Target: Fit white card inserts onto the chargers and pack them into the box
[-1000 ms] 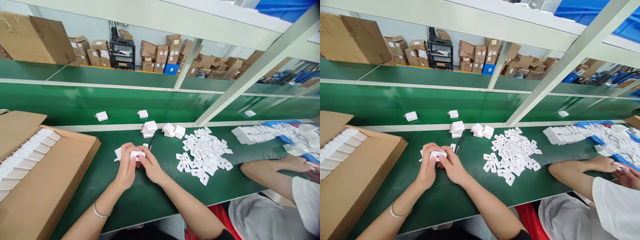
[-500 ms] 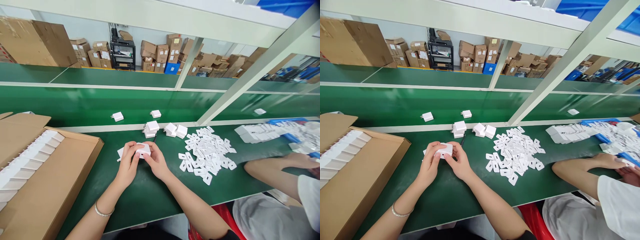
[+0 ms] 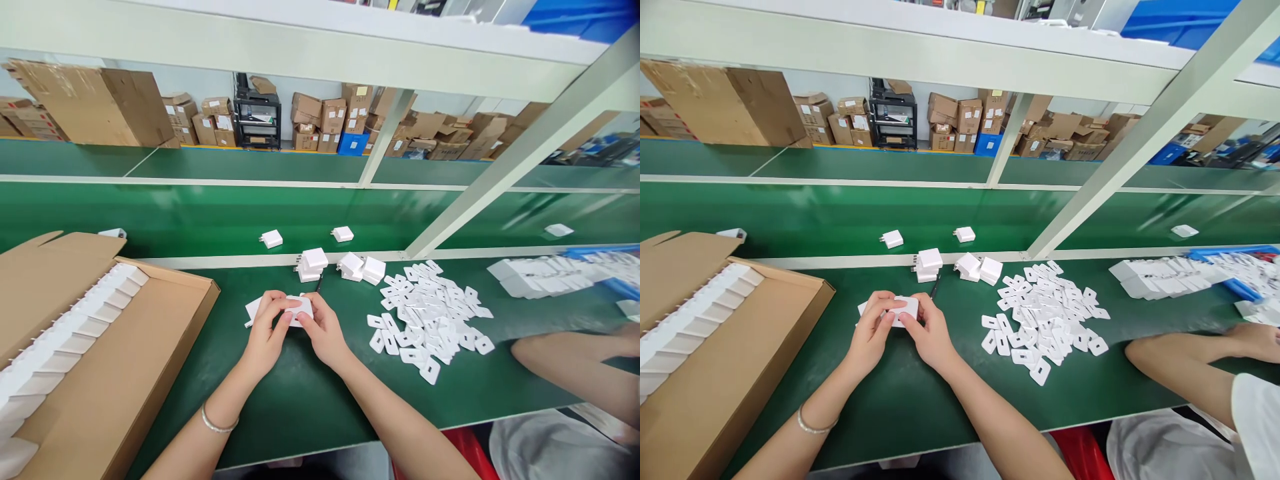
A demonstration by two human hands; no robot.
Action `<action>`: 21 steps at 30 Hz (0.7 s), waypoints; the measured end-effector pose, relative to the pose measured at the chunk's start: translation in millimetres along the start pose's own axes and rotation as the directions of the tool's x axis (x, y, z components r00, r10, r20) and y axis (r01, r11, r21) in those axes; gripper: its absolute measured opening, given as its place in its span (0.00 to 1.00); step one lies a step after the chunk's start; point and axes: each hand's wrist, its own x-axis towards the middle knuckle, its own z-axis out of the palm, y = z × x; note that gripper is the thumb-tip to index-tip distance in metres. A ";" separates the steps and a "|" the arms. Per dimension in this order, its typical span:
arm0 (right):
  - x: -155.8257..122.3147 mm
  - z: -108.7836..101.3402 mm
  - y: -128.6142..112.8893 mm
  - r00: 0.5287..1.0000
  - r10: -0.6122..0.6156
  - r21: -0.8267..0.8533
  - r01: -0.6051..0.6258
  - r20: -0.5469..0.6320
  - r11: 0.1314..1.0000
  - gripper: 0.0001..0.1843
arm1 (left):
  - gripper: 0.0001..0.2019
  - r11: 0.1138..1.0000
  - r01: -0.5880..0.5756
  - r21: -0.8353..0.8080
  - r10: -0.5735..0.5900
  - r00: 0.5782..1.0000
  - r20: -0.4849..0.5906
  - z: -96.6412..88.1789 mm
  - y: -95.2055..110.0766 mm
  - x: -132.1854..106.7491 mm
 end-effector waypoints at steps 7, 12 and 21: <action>-0.3 1.3 1.1 0.999 -0.020 -0.043 0.022 0.042 0.999 0.20 | 0.13 0.998 -0.068 0.017 0.069 0.997 -0.044 0.2 3.0 -0.3; 1.9 -2.4 6.3 0.997 -0.044 -0.059 0.048 0.070 0.997 0.19 | 0.14 1.000 -0.022 -0.022 0.022 1.000 -0.016 -3.7 2.8 4.2; 2.5 -2.8 3.7 0.863 -0.486 -0.477 0.488 0.139 0.731 0.21 | 0.30 0.984 0.177 0.016 -0.178 0.973 0.144 -9.2 26.6 9.7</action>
